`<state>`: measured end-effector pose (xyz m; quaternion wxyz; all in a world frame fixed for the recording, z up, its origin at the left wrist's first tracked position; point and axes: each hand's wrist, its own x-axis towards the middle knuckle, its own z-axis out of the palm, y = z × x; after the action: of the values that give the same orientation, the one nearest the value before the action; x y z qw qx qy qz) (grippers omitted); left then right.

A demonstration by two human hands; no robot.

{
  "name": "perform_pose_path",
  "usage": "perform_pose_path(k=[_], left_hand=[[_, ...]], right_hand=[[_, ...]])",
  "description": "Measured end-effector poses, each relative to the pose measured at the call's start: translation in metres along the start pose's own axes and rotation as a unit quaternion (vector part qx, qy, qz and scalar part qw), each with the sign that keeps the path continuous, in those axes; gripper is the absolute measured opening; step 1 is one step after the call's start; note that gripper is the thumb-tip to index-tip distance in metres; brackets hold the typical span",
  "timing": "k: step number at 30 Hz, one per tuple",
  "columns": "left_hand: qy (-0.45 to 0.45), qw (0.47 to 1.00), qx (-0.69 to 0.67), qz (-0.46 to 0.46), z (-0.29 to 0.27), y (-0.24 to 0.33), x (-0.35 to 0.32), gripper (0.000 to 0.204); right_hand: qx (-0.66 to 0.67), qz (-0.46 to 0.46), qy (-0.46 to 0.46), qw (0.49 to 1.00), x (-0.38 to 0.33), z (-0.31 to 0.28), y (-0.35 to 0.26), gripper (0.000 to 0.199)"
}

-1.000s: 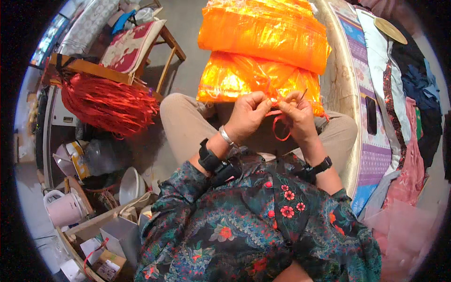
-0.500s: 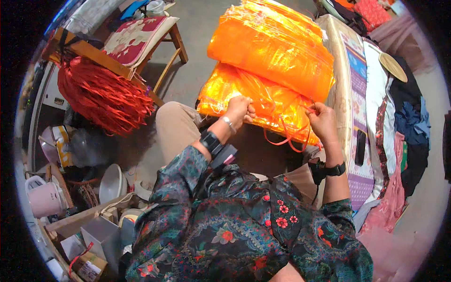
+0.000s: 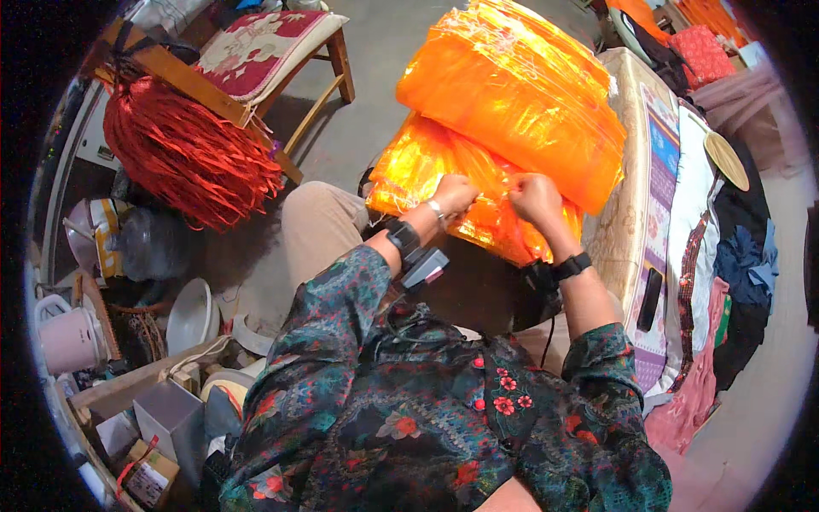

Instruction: Tying red strings to orange plastic sheets.

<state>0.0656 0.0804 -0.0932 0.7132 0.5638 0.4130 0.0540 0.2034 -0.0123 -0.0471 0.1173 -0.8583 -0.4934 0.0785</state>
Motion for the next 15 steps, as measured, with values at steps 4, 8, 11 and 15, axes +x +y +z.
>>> perform_pose_path(k=[4,8,11,15], left_hand=[[-0.004,0.993,0.107,0.054,-0.028,-0.019,0.007,0.015],[0.227,0.898,0.323,0.196,-0.015,-0.009,-0.010,0.011],[0.285,0.781,0.344,0.437,-0.002,0.020,-0.024,0.011],[0.129,0.765,0.492,0.395,0.018,0.019,-0.009,0.020]], right_hand=[[0.158,0.149,0.019,0.976,0.011,-0.003,0.077,0.016],[0.349,0.240,-0.016,0.906,-0.006,-0.010,0.079,0.018],[0.404,0.285,-0.038,0.868,-0.009,-0.013,0.077,0.018],[0.468,0.300,-0.017,0.831,-0.009,-0.013,0.072,0.017]])
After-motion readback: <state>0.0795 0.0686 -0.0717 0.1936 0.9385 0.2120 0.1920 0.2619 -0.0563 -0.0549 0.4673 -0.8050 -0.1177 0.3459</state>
